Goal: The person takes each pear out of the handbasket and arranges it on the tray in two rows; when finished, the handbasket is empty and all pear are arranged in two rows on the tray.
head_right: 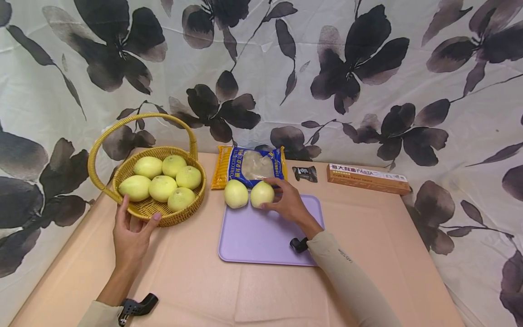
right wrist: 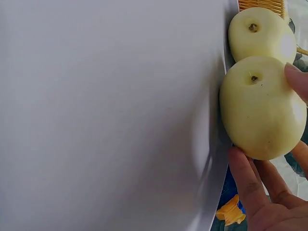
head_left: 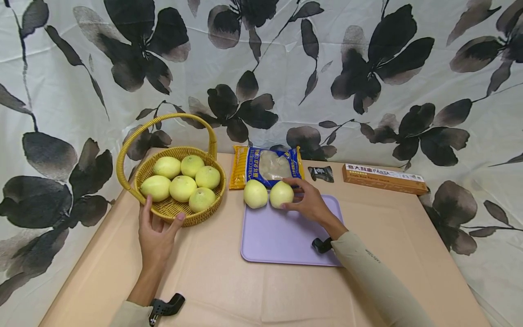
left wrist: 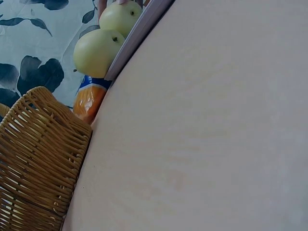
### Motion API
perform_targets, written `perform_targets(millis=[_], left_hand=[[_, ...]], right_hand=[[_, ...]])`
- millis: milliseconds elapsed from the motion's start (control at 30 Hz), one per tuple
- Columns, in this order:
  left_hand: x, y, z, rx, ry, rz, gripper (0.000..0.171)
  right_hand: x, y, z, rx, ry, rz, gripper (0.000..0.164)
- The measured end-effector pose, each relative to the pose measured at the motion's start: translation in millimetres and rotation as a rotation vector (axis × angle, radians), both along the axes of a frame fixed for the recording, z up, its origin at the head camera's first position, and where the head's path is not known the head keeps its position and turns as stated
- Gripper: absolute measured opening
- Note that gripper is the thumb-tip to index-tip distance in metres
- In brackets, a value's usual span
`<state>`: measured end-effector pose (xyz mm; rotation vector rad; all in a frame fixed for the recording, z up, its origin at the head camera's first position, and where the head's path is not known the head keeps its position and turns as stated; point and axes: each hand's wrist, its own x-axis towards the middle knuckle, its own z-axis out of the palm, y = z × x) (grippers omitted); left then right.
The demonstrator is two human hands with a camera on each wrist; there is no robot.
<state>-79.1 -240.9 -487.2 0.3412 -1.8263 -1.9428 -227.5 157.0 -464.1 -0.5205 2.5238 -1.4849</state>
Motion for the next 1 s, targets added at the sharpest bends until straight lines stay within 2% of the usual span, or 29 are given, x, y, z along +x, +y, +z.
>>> perform_targets(millis=[300,533,733,1000], left_hand=[[0.0,1,1.2,0.0,-0.007,0.001,0.104],[-0.3,0,1.4,0.008,-0.008,-0.001,0.103],[0.3,1,1.6,0.008,-0.008,-0.001,0.103],[0.2,0,1.2,-0.013,-0.013,0.005,0.104]], right_hand=[[6.0,7,2.3,0.105,0.012,-0.096,0.079],[8.6,5,1.7,0.02,-0.017,-0.029,0.076],[9.0,6,2.4,0.015,-0.013,-0.014,0.077],[10.6,6,10.4,0.071,0.096,-0.06,0.076]])
